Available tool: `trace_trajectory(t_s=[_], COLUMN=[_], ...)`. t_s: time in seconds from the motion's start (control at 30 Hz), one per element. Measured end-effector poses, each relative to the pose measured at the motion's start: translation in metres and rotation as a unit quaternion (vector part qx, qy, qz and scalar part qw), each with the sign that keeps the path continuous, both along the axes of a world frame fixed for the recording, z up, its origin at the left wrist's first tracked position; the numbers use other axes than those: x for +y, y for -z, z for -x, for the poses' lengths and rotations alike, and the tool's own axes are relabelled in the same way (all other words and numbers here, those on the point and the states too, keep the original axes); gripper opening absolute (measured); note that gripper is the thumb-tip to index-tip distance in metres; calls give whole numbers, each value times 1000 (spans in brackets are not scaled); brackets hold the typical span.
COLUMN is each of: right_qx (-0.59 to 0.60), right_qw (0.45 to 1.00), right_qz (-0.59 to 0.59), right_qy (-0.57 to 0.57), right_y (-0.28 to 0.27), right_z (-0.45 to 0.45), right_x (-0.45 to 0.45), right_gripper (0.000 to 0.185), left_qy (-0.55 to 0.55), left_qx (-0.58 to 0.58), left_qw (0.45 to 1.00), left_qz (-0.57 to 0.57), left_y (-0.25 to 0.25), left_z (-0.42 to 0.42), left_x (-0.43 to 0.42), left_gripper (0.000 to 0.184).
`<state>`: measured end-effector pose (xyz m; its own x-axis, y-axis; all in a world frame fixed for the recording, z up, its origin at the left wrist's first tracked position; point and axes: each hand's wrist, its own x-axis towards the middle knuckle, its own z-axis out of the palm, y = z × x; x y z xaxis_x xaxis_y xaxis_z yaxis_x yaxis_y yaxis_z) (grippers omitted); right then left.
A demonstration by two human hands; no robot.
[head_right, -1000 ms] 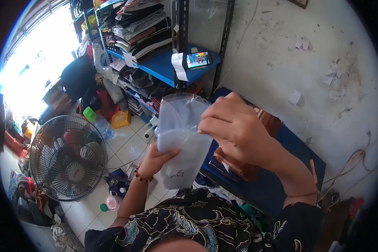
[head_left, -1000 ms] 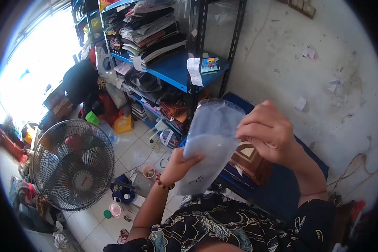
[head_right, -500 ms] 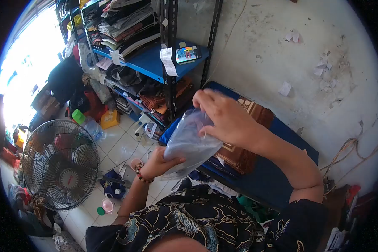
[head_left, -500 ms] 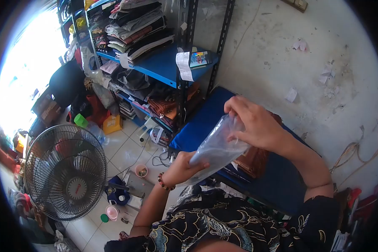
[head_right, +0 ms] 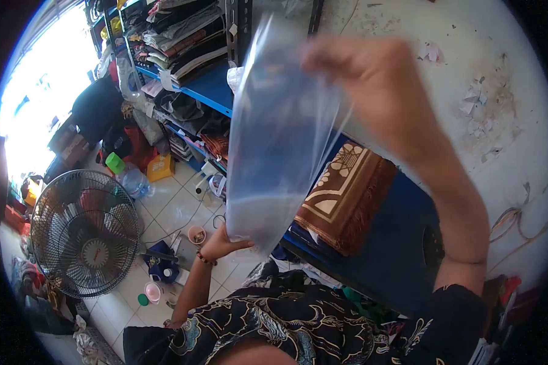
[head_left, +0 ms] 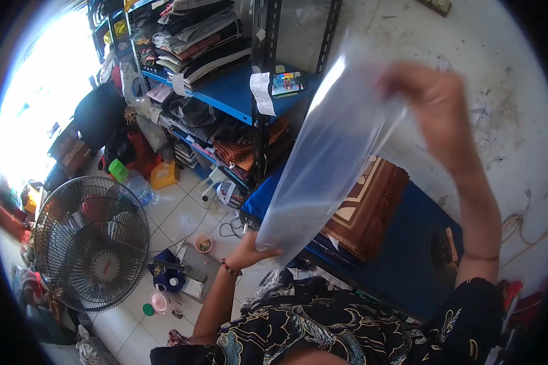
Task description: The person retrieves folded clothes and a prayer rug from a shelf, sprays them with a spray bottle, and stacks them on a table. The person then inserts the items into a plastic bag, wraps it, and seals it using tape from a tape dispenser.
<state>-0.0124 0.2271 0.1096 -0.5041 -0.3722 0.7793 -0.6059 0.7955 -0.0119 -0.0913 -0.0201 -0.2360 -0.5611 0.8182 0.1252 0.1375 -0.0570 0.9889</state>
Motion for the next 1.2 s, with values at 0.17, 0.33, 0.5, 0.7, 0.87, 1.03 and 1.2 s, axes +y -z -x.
trace_trajectory(t_s=[0.17,0.33,0.5,0.7,0.87,1.03,1.2], right_qx=[150,132,140,-101,-184,-275,-335], right_qw=[942,924,942,957,938,926,919], right_qz=[43,-96,51,-21,-201,-145,-188], right_qy=[299,346,300,269,214,213,89], right_y=[-61,-92,-51,-46,-30,35,147], right_z=[-38,-92,-172,-253,-241,-197,-152], right_x=[55,106,121,155,131,90,92], right_gripper=[22,26,21,35,17,13,17], left_qy=[-50,-331,-539,-407,-374,-700,-387], left_qx=[35,-78,-204,-611,-612,-347,-143], left_qw=[996,923,760,664,692,601,871], left_qz=[60,182,300,141,87,171,-266], left_y=[81,240,412,427,399,313,19], left_z=[-9,-58,-106,-103,-81,-80,-77], left_x=[1,-62,-61,78,149,127,128], left_gripper=[29,27,27,40,56,39,43])
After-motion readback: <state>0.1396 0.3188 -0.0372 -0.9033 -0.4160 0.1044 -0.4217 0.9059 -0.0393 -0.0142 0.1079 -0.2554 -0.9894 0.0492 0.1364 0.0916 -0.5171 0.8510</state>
